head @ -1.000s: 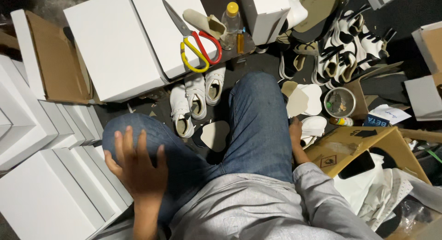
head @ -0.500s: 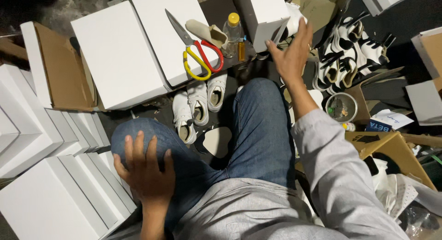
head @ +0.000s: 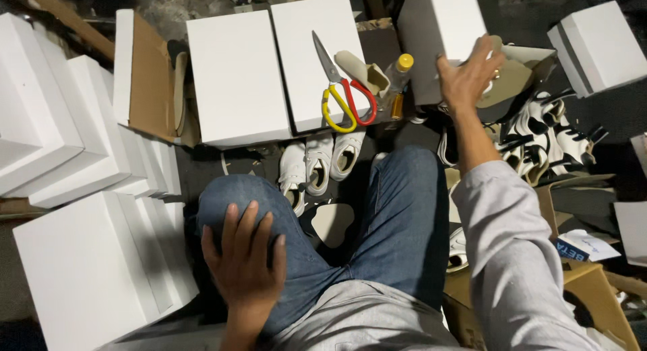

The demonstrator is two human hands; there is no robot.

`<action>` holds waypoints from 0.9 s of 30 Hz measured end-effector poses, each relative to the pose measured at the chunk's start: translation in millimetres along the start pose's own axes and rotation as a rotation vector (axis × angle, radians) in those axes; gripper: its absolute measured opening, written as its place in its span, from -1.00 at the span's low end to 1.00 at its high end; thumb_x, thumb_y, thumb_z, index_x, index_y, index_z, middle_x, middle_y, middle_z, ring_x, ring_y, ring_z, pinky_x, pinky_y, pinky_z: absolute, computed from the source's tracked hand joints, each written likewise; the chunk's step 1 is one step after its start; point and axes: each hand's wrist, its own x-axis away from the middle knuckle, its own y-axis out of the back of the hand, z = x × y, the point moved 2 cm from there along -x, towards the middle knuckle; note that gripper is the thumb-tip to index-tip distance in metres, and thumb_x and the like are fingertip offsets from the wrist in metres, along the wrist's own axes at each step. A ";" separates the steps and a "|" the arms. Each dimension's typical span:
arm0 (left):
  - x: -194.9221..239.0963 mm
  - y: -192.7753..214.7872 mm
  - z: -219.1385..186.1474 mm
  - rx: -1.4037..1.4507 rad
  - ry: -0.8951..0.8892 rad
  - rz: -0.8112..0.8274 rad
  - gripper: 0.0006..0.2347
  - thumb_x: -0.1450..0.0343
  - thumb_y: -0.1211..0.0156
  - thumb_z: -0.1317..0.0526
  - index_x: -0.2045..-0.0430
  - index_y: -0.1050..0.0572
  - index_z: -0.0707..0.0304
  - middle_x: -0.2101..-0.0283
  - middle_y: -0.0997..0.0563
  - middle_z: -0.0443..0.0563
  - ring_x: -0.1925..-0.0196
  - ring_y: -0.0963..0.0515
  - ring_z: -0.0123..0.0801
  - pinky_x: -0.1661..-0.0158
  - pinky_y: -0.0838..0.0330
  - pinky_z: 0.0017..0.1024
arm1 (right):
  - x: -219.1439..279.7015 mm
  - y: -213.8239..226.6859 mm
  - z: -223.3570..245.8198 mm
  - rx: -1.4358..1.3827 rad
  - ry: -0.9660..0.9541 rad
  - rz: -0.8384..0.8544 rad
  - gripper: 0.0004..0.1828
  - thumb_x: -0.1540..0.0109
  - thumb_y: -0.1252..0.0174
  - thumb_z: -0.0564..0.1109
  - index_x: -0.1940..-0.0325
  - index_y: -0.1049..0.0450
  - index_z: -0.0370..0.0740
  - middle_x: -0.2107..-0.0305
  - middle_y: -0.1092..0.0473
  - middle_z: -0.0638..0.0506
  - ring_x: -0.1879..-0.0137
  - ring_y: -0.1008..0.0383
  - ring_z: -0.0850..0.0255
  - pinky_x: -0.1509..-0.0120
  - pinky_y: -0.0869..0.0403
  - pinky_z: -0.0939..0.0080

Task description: The person picks up a white shoe, places it in a white box, writes text on the side of the box with a marker, and wipes the exterior of the shoe with a cloth.

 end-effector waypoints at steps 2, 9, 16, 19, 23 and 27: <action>-1.9 -0.7 -0.6 -0.007 0.000 0.000 -0.77 -0.44 -0.11 0.06 0.15 -0.58 0.08 -0.14 -0.59 -0.03 -0.29 -0.48 -0.07 -0.28 -0.11 0.08 | -16.1 16.5 9.0 -0.023 0.070 -0.068 -0.12 -0.17 -0.58 0.07 -0.34 -0.16 -0.16 -0.09 -0.09 -0.25 -0.12 -0.32 -0.10 -0.13 -0.56 -0.10; -0.5 -8.9 -2.2 0.044 -0.003 0.065 -0.73 -0.40 -0.21 0.05 0.07 -0.53 0.04 -0.21 -0.53 -0.06 -0.35 -0.41 -0.08 -0.29 -0.06 0.16 | 0.0 77.4 133.3 0.018 0.659 -0.240 0.31 -0.14 -0.96 -0.01 -0.52 0.04 -0.05 -0.30 -0.06 -0.23 -0.43 -0.22 -0.09 -0.51 -0.37 -0.07; -2.4 -3.7 -6.7 0.049 -0.032 0.032 -0.78 -0.45 -0.15 0.08 0.09 -0.54 0.08 -0.21 -0.52 -0.06 -0.36 -0.39 -0.07 -0.32 -0.04 0.14 | 126.8 11.7 282.1 -0.036 1.310 -0.340 -0.30 -0.20 -0.18 -0.44 -0.39 -0.31 -0.02 -0.21 -0.25 -0.14 -0.36 -0.07 -0.29 -0.33 -0.29 -0.34; -2.4 -0.1 -7.1 0.043 -0.042 -0.026 -0.79 -0.48 -0.05 0.08 0.15 -0.57 0.10 -0.16 -0.57 -0.03 -0.32 -0.44 -0.06 -0.29 -0.07 0.10 | 175.4 -17.5 315.6 0.048 1.498 -0.390 -0.15 -0.17 -0.52 -0.09 -0.42 -0.17 -0.03 -0.05 -0.33 -0.06 -0.23 -0.29 -0.16 -0.27 -0.35 -0.20; -0.9 0.4 -3.3 0.053 -0.009 -0.013 -0.79 -0.47 -0.03 0.08 0.16 -0.57 0.07 -0.15 -0.59 -0.03 -0.30 -0.47 -0.02 -0.30 -0.06 0.11 | 218.9 -16.6 333.5 -0.029 1.632 -0.303 -0.32 -0.25 -0.35 -0.13 -0.33 -0.14 -0.18 -0.04 -0.27 -0.10 -0.22 -0.30 -0.12 -0.32 -0.35 -0.13; -0.8 0.2 -2.7 0.079 0.011 0.008 -0.79 -0.48 -0.04 0.08 0.16 -0.58 0.10 -0.15 -0.59 0.00 -0.31 -0.47 0.03 -0.32 0.00 0.08 | 245.4 -29.6 321.4 -0.189 1.607 -0.148 -0.66 -0.36 -0.03 -0.25 -0.23 -0.32 -0.13 -0.07 -0.31 -0.04 -0.29 -0.29 -0.10 -0.30 -0.32 -0.19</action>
